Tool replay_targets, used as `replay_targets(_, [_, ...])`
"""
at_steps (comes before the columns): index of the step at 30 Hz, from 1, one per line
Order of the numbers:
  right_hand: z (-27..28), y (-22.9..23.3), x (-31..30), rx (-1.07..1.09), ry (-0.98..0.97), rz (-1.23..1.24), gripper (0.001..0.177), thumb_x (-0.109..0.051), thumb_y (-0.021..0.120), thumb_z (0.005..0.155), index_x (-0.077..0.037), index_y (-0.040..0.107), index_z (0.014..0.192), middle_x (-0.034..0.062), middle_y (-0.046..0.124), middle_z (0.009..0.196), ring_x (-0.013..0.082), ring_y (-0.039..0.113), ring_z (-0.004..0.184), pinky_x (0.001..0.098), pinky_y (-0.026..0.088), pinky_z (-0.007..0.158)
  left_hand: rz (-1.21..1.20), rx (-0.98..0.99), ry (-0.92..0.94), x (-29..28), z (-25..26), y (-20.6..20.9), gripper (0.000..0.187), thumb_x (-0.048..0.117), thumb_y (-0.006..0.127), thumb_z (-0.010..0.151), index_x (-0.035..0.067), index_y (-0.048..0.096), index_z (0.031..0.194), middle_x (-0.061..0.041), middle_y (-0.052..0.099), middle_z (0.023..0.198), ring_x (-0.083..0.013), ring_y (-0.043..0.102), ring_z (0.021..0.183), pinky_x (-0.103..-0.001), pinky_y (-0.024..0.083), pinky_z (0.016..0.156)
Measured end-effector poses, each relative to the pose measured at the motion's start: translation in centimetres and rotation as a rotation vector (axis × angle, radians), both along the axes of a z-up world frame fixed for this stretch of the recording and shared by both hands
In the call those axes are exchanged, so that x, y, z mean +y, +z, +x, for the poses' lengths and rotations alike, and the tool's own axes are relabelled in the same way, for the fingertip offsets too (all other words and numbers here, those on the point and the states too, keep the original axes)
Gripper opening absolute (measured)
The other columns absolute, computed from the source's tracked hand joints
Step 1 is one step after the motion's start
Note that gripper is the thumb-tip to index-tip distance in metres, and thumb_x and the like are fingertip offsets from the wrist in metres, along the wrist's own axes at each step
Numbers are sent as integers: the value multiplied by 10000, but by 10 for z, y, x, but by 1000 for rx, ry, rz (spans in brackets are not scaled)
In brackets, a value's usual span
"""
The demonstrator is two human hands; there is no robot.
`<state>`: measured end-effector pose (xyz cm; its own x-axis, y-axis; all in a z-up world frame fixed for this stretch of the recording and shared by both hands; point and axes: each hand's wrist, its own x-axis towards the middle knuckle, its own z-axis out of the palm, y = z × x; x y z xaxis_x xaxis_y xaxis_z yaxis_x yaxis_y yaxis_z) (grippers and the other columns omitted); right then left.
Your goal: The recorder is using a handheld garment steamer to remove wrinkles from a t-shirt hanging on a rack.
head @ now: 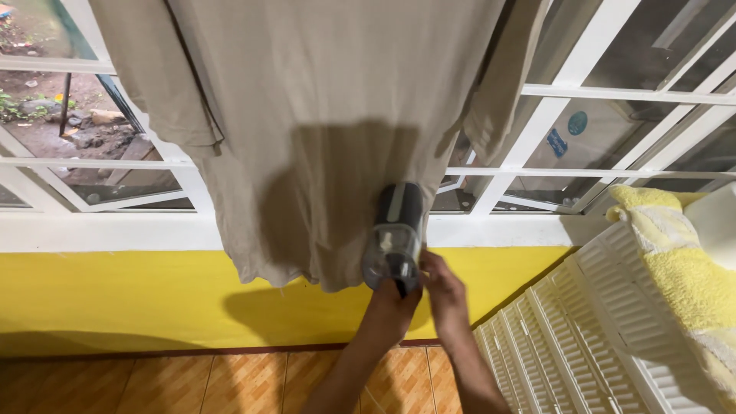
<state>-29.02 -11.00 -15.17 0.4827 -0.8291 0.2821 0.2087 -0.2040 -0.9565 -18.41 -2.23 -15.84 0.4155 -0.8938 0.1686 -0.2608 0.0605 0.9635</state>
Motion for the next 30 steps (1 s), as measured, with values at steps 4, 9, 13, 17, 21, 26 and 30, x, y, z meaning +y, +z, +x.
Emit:
replay_targets(4, [-4,24,-45,-21,-275,31,277,-126,535,1079,37,729,1190,189,747,1089,246,722,955,409,622,944,186,49,144,0,9,-23,359,203,688,910,-51,570,1135,-296,688,970,-437,686,908,-490,541,761])
replay_targets(9, [36,84,-101,265,32,59,279,-176,665,969,-92,656,1234,12,762,1090,108,724,959,275,568,907,-271,-258,190,12,16,-31,397,33,611,837,-39,558,1223,-295,636,1031,-475,606,870,-530,500,695])
replay_targets(13, [22,57,-135,183,69,3,231,-153,713,942,-51,735,1148,57,764,969,132,689,856,293,569,810,-133,-207,112,22,20,-44,245,26,597,871,42,633,1113,-225,672,975,-409,652,848,-483,538,712])
replay_targets(17, [-6,60,-135,160,-80,8,146,-92,790,962,1,689,1012,72,698,897,149,632,806,322,532,746,-75,-89,94,35,14,-13,218,49,576,869,41,612,1084,-175,683,947,-330,662,829,-431,551,710])
replay_targets(21, [-28,83,-126,-1,9,181,89,-51,702,906,-44,716,993,39,761,915,143,707,852,330,587,758,28,244,46,40,0,23,279,72,661,862,64,596,1133,-95,705,918,-179,653,823,-371,549,719])
replay_targets(26, [-48,84,-135,15,11,233,95,-67,673,947,-39,725,1021,46,744,938,151,705,874,342,593,785,-79,258,-21,39,-8,60,412,46,608,853,92,465,1237,-73,671,891,-149,643,765,-336,531,660])
replay_targets(30, [-52,90,-141,111,35,213,95,-43,688,958,-17,743,1032,84,727,931,175,689,837,358,592,804,-30,284,-36,26,-13,18,369,23,632,883,35,531,1238,-119,633,843,-172,592,713,-340,502,612])
